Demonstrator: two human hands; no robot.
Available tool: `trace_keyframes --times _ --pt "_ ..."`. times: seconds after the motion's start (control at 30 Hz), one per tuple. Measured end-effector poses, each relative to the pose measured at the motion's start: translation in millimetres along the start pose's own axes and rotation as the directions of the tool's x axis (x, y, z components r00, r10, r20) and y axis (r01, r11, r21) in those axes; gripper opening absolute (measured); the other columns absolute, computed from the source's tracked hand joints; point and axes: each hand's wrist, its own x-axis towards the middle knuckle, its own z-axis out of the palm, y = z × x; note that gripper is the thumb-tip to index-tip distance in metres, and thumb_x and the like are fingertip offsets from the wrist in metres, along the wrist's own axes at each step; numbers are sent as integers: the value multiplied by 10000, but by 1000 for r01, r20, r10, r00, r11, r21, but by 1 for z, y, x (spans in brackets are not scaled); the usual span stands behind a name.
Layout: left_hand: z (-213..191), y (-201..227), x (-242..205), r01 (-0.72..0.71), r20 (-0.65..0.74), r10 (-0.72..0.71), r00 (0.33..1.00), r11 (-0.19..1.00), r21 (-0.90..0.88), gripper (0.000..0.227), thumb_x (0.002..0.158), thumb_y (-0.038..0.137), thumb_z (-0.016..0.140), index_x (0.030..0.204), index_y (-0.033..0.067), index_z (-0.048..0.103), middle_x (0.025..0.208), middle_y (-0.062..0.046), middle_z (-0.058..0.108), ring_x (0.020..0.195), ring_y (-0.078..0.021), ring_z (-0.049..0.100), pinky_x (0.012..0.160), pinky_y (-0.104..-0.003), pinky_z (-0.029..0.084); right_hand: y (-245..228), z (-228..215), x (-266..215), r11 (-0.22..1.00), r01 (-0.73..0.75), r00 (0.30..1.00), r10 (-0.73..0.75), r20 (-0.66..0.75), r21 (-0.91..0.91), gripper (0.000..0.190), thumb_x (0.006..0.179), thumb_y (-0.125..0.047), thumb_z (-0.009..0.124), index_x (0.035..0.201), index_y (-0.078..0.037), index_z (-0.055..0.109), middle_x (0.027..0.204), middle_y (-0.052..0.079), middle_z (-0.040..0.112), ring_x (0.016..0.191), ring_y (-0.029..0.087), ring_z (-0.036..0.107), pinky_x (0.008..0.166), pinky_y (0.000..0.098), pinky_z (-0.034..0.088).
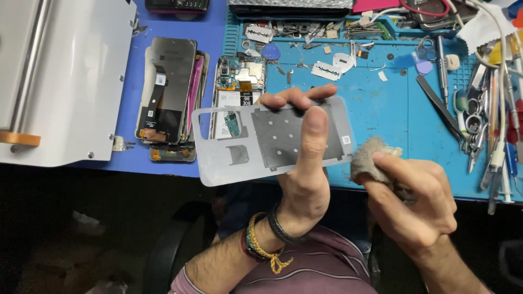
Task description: The person cleans a smartphone back cover with a cloth, then applies a strip of adhesive tape along its edge. They use scissors to cut the tape and continue applying it to the cover.
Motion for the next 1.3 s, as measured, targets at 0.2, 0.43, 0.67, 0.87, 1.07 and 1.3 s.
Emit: trace_keyframes --times 0.2,0.43,0.67,0.87,1.07,1.3 --pt "-4 -2 -2 39 1 -39 999 998 -45 375 1070 181 577 1335 139 315 1224 -3 469 1256 -233 575 1164 -413 434 8 1 -3 1000 21 1000 -21 0 8 191 817 111 875 952 24 771 1226 200 646 910 284 648 807 411 578" --pt "-28 -1 10 151 221 -94 971 955 -255 326 1133 247 586 1388 148 408 1376 -83 568 1472 -302 508 1343 -481 368 13 -33 -1 868 -490 871 490 -21 -73 177 973 244 818 1131 209 747 1150 319 664 886 312 592 809 383 492" --pt "-29 1 5 319 324 -245 914 926 -199 382 1119 233 553 1438 67 425 1465 -192 571 1422 -307 564 1320 -466 424 17 -16 14 339 -798 585 634 506 497 151 812 -64 771 907 35 707 912 45 658 725 129 534 656 235 396" --pt "-25 16 -2 406 319 -434 843 901 152 436 1040 82 555 1454 -34 486 1432 -188 604 1294 -265 631 1126 -350 543 8 1 -3 148 -775 483 765 425 615 132 980 -37 640 999 52 736 857 28 653 736 76 492 680 198 398" --pt "-37 39 -12 341 234 -597 768 689 639 226 958 138 667 950 -52 790 714 -44 751 518 -57 501 445 -229 395 7 -5 -17 200 -738 479 827 292 644 172 1006 10 571 1053 111 701 1051 121 677 809 121 539 732 211 426" --pt "-54 49 -18 448 251 -576 778 789 421 244 1001 89 602 1181 -48 690 1036 -185 794 849 -240 797 701 -279 673 10 -29 -30 219 -760 401 899 175 612 218 1085 -36 533 1205 92 662 983 92 662 744 70 516 685 169 423"
